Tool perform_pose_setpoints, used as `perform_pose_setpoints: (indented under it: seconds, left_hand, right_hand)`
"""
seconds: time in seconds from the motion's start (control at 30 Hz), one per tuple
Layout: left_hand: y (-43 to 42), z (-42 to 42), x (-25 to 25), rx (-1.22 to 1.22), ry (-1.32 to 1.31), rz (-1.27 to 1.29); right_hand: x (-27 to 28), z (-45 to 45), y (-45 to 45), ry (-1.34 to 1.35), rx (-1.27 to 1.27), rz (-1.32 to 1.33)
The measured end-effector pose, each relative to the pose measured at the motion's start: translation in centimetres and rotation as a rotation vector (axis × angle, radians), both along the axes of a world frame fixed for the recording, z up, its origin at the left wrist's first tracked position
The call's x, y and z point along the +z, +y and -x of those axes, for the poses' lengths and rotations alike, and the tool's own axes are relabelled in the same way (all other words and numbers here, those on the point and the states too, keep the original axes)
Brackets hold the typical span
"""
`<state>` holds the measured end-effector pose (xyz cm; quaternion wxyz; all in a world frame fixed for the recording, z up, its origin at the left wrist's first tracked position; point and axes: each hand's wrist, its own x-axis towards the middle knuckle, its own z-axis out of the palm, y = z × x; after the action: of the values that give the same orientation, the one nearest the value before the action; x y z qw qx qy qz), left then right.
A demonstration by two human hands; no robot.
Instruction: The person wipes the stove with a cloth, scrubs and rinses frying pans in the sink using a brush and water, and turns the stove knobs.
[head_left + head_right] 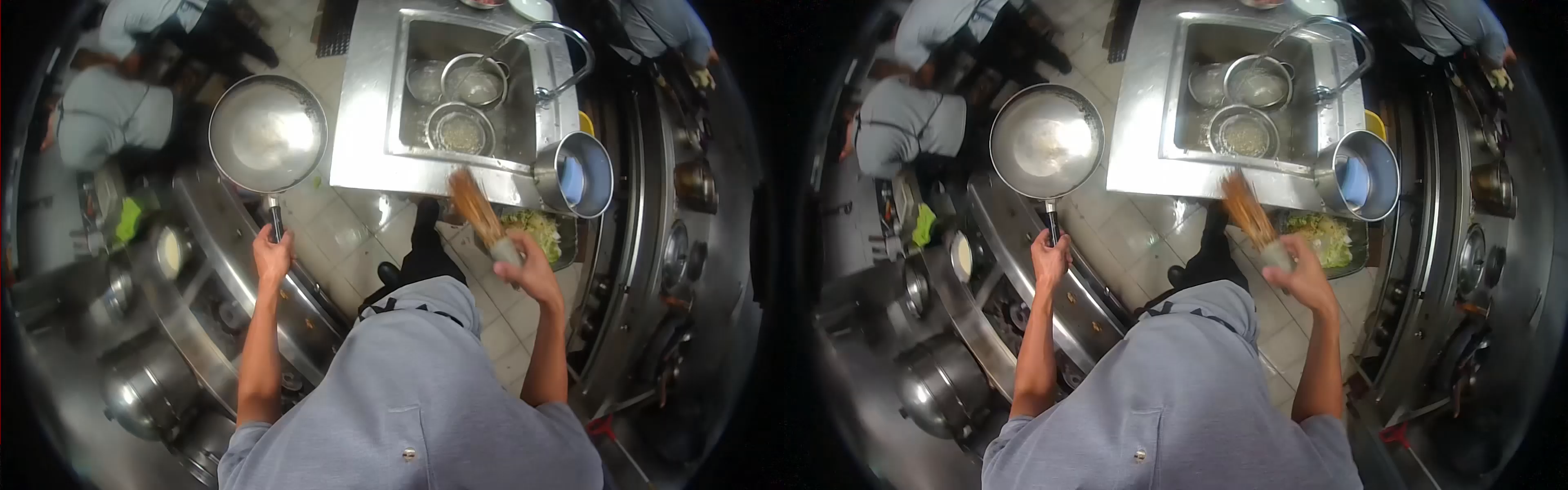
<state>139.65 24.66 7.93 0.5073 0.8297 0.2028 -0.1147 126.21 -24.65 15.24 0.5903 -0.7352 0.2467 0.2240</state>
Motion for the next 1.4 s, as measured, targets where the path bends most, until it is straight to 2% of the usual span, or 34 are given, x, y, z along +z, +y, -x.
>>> perform_pose_setpoints:
  seconds: [0.1,0.13,0.2,0.23,0.3,0.33,0.4,0.43,0.5,0.57,0.63,0.7,0.83,1.0,1.4]
  left_hand:
    - [2.4,5.8,-2.7,0.067,0.041,0.113]
    - [2.9,7.6,-3.4,0.088,0.099,0.165]
    - [3.2,10.0,-4.3,0.134,0.162,0.221]
    - [3.1,11.1,-4.5,0.160,0.202,0.266]
    - [2.9,12.3,-5.0,0.191,0.271,0.288]
    - [2.6,12.6,-5.4,0.224,0.327,0.319]
    - [2.1,13.2,-6.6,0.238,0.369,0.318]
    - [2.0,13.4,-7.3,0.244,0.407,0.320]
    - [1.2,13.6,-8.2,0.290,0.441,0.313]
    - [0.5,13.8,-9.9,0.309,0.449,0.320]
    - [-0.3,14.0,-11.1,0.355,0.462,0.329]
    - [-0.8,14.3,-12.1,0.392,0.492,0.379]
    - [-1.1,14.6,-12.3,0.386,0.558,0.388]
    - [-2.1,14.6,-12.0,0.386,0.571,0.381]
    - [-1.4,15.9,-4.9,0.434,0.492,0.446]
  right_hand:
    - [1.9,4.4,-0.1,0.175,0.074,0.013]
    - [0.8,6.3,-0.4,0.188,0.085,0.007]
    - [-4.0,9.5,-1.1,0.181,-0.166,-0.075]
    - [-6.6,10.0,-1.2,0.193,-0.165,-0.081]
    - [-12.7,9.6,-1.0,0.375,-0.413,-0.426]
    - [-16.9,9.0,-0.5,0.381,-0.407,-0.430]
    - [-26.2,7.1,1.0,0.423,-0.690,-0.577]
    - [-30.1,5.4,1.7,0.441,-0.668,-0.588]
    - [-37.2,1.7,3.1,0.355,-1.082,-0.808]
    - [-43.1,-2.4,3.1,0.557,-1.434,-1.037]
    - [-51.4,-3.6,1.3,0.455,-1.374,-1.237]
    - [-55.0,-6.8,1.1,0.329,-1.338,-1.172]
    - [-58.7,-9.6,1.4,0.268,-1.297,-1.037]
    - [-59.4,-10.6,1.9,0.254,-1.266,-0.972]
    - [-54.1,-9.0,4.2,0.227,-1.177,-0.944]
